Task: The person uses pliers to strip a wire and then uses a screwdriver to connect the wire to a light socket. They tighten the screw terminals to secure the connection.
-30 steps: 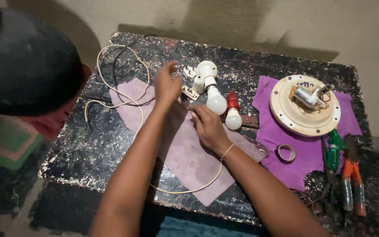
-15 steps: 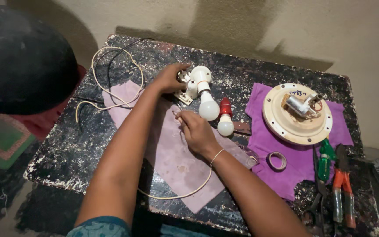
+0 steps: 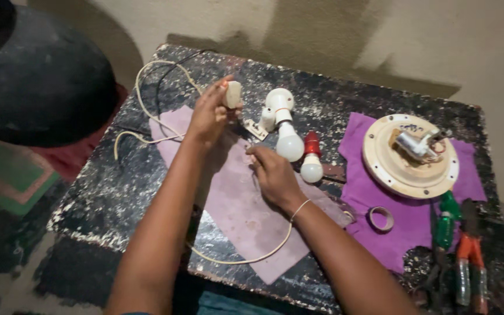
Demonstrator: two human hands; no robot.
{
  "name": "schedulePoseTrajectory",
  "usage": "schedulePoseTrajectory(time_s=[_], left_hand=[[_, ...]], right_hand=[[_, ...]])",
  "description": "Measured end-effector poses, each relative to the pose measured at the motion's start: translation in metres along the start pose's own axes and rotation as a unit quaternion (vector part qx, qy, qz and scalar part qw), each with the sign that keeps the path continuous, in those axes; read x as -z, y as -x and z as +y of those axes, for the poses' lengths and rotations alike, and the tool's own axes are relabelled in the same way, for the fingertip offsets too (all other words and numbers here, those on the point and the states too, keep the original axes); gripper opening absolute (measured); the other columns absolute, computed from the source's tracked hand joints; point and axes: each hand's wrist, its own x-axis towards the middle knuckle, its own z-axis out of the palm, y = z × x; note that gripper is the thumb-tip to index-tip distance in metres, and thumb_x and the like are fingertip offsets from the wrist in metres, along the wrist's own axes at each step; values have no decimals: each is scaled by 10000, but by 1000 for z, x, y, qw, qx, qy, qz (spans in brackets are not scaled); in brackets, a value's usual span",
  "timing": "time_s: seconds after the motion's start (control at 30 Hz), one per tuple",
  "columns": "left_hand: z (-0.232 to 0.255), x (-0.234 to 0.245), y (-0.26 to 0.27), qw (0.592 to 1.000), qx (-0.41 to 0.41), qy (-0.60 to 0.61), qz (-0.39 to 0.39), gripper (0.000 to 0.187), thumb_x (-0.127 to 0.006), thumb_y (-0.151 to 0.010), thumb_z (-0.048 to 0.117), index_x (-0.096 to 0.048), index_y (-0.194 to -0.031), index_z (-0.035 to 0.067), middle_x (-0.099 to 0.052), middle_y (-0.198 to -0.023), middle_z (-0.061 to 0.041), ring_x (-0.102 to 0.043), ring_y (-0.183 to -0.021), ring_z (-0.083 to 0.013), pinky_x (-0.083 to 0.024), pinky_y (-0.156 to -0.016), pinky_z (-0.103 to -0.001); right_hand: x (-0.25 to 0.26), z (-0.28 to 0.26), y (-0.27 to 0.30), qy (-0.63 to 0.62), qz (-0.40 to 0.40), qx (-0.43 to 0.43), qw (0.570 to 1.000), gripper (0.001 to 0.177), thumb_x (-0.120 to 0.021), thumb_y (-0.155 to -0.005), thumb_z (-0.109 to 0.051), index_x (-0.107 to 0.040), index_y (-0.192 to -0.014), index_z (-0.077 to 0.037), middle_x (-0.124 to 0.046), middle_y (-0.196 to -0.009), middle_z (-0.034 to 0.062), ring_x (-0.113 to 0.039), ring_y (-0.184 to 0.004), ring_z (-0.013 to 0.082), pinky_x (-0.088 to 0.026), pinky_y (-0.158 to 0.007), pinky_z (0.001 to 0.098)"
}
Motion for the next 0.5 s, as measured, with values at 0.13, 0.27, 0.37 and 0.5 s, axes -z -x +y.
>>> schedulePoseTrajectory(time_s=[0.13,0.27,0.37,0.5], left_hand=[[-4,-2,31,994,59,86,-24,523,-587,-1025,362,-554,-1430,33,-675,-1040,-102,-654,-818,-182,-551,-694,-304],[-10,-6,41,998,35,37,-39,562,-720,-944,185,-520,-1463,104,-673,-1033,-79,-626,-821,-127,-531,-709,-261],[-13,-5,45,996,6,-90,-22,588,-819,-901,20,-607,-1449,28,-605,-1031,-64,-595,-836,-112,-528,-708,-259],[-9,-15,41,990,-40,-131,-24,590,-846,-798,-91,-648,-1346,-2,-701,-1222,-129,-697,-994,-137,-613,-868,-287]], right_hand=[[-1,2,1,35,11,44,998,163,-610,-959,-54,-649,-1114,-22,-706,-1035,186,-709,-890,360,-557,-775,433],[1,2,2,99,49,78,991,213,-648,-927,-68,-663,-1131,-12,-700,-1101,208,-683,-959,404,-553,-817,459],[2,0,8,133,25,37,990,205,-621,-926,-33,-688,-1119,-27,-696,-1084,184,-679,-956,404,-546,-810,476],[3,-4,7,175,16,27,984,267,-613,-872,0,-678,-1130,-14,-645,-1017,196,-660,-912,417,-531,-795,499]])
